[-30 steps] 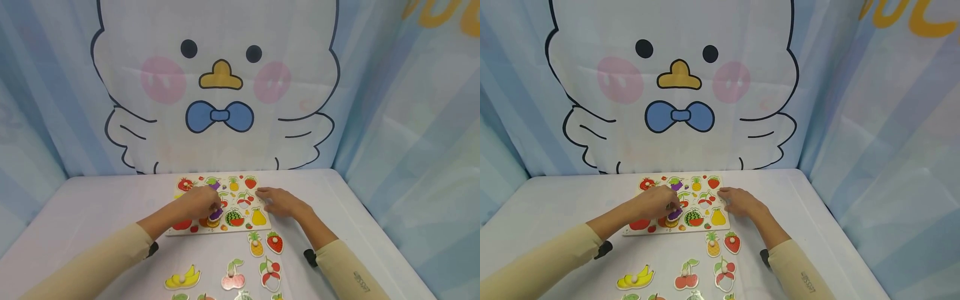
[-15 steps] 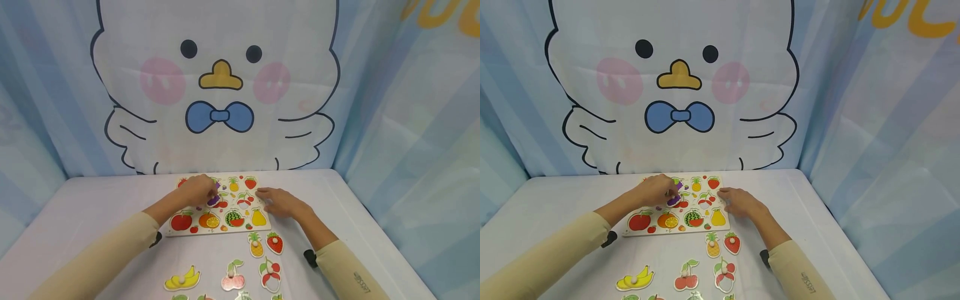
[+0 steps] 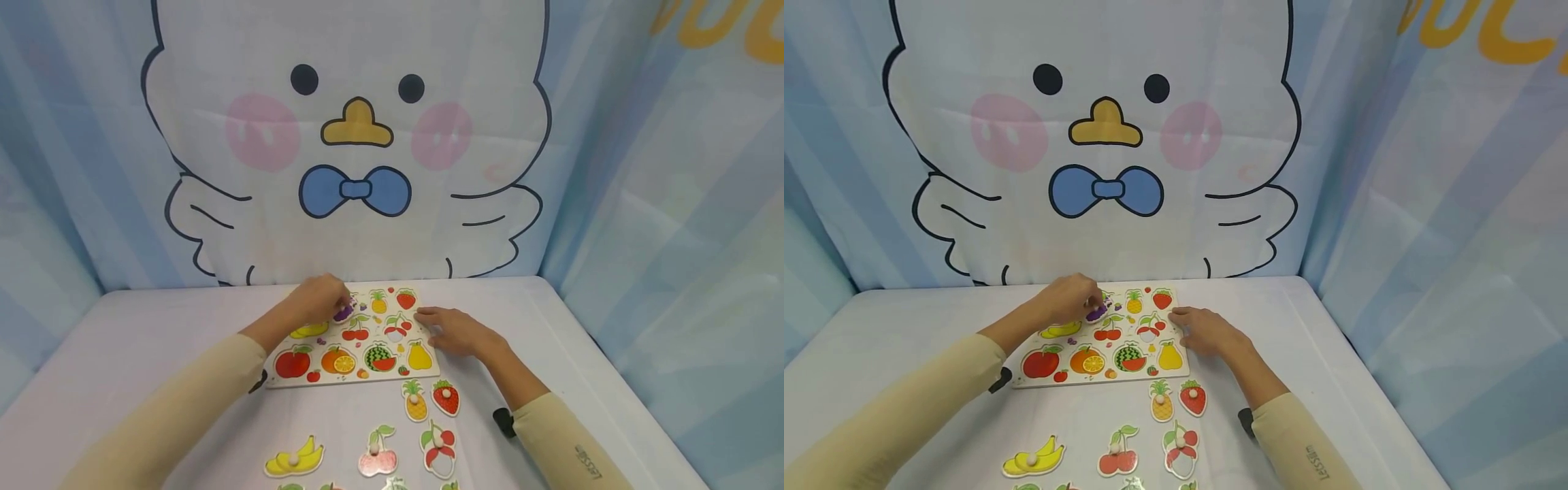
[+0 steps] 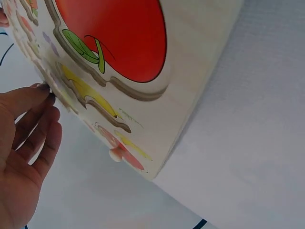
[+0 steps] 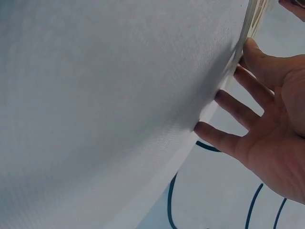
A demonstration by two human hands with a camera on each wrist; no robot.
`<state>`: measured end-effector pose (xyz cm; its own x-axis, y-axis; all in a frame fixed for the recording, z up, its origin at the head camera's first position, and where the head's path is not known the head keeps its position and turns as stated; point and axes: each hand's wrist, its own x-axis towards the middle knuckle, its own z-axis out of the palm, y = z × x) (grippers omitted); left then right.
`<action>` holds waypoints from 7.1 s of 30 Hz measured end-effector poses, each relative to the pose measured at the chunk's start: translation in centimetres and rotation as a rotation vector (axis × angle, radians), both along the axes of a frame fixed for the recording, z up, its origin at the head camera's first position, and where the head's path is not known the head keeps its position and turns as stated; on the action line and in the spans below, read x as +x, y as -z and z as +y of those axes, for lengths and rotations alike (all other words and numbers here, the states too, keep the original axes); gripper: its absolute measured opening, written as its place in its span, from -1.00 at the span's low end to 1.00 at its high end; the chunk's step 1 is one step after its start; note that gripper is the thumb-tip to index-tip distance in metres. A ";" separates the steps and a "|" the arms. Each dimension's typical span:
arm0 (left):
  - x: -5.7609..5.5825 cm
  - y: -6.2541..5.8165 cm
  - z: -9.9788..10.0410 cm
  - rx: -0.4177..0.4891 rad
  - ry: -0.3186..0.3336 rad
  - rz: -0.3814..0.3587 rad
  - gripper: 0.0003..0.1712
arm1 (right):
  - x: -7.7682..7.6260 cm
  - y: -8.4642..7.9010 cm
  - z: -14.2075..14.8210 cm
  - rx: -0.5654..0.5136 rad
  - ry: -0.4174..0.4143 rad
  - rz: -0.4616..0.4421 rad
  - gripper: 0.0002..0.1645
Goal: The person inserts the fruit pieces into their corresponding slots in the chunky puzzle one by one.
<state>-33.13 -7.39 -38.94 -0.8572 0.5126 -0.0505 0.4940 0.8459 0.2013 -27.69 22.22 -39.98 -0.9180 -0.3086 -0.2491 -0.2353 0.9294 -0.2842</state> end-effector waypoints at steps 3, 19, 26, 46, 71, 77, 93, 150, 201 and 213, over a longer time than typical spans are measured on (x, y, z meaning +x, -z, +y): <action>-0.4 0.3 0.1 -0.001 0.002 0.011 -0.79 | 0.0 0.1 0.0 0.001 -0.001 0.002 -0.24; -1.8 1.1 0.3 0.009 -0.029 0.063 -0.80 | 0.1 0.0 -0.2 0.001 0.009 0.002 -0.23; -1.9 1.2 0.4 0.006 -0.031 0.065 -0.79 | 0.3 -0.1 -0.2 -0.010 0.011 0.011 -0.24; -2.3 1.5 0.6 0.022 -0.062 -0.033 -0.72 | 0.2 -0.1 -0.3 -0.008 0.019 0.001 -0.23; -0.8 1.5 0.1 -0.015 -0.033 -0.027 -0.59 | 0.6 -0.1 -0.2 -0.020 0.011 0.012 -0.24; -0.2 1.5 -0.1 0.008 -0.015 0.026 -0.63 | 0.5 -0.1 -0.2 -0.009 0.010 0.012 -0.23; 4.0 1.2 1.4 0.012 0.137 0.090 -0.78 | 0.4 -0.1 -0.1 0.000 -0.014 0.025 -0.24; 11.0 1.1 9.2 0.071 0.500 -0.024 -0.97 | 0.0 0.2 0.3 0.001 -0.034 0.038 -0.26; 2.5 0.1 5.8 0.022 0.197 0.021 -0.92 | 0.2 0.3 0.2 -0.026 -0.021 0.029 -0.26; 0.9 0.2 5.3 0.040 0.109 -0.023 -0.84 | 0.3 0.3 0.2 -0.036 -0.034 0.035 -0.27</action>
<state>-32.27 -2.07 -39.17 -0.7948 0.6050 -0.0475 0.5776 0.7782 0.2464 -27.40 22.41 -40.25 -0.9148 -0.3476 -0.2057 -0.2765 0.9102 -0.3083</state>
